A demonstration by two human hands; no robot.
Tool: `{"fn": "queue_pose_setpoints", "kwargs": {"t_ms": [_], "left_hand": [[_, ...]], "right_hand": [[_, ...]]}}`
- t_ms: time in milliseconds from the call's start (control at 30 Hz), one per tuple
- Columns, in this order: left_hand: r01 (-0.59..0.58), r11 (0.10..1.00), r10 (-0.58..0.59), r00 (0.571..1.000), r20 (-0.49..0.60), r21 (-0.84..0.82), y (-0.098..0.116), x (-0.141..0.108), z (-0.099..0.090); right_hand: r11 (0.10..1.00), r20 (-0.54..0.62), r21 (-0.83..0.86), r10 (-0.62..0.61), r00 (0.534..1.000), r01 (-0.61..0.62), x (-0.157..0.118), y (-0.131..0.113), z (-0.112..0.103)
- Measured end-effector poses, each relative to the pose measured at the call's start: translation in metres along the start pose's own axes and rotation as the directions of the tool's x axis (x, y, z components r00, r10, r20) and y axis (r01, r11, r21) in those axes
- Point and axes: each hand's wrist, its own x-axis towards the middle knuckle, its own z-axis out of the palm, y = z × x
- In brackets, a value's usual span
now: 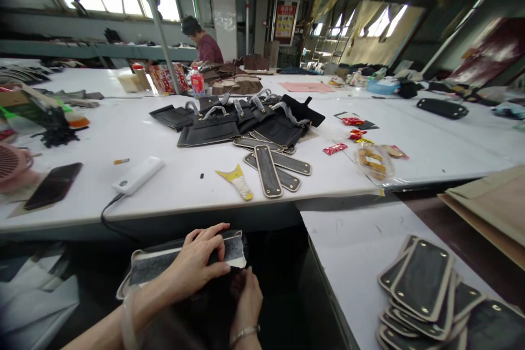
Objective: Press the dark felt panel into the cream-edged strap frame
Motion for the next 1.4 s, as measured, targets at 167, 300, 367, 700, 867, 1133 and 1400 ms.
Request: {"fn": "queue_pose_setpoints", "kwargs": {"t_ms": [167,300,367,700,867,1133,1400], "left_hand": [[-0.044,0.995,0.055,0.990,-0.129,0.085,-0.002,-0.009,0.005],[-0.043,0.992,0.066,0.979,-0.193,0.120,-0.003,-0.016,0.011],[-0.038,0.991,0.066,0.973,-0.220,0.129,-0.004,-0.019,0.014],[-0.044,0.993,0.078,0.946,-0.316,0.112,-0.005,-0.030,0.018],[-0.029,0.999,0.040,0.931,-0.362,0.037,-0.005,-0.040,0.012],[-0.028,0.999,0.004,0.876,-0.482,-0.043,-0.011,-0.059,0.013],[0.016,0.999,-0.037,0.799,-0.600,-0.040,-0.021,-0.075,0.020]], "right_hand": [[0.715,0.105,-0.447,-0.556,0.825,0.538,-0.054,-0.012,-0.035],[0.089,0.358,-0.605,-0.858,0.370,0.791,-0.066,-0.028,-0.025],[-0.115,0.427,-0.665,-0.869,0.250,0.738,-0.064,-0.034,-0.017],[-0.332,0.522,-0.760,-0.824,0.220,0.559,-0.063,-0.041,-0.001],[-0.318,0.513,-0.720,-0.843,0.165,0.617,-0.059,-0.037,0.007],[-0.285,0.528,-0.650,-0.836,0.149,0.705,-0.055,-0.021,0.014],[-0.295,0.549,-0.615,-0.826,0.128,0.731,-0.063,-0.022,0.027]]}}
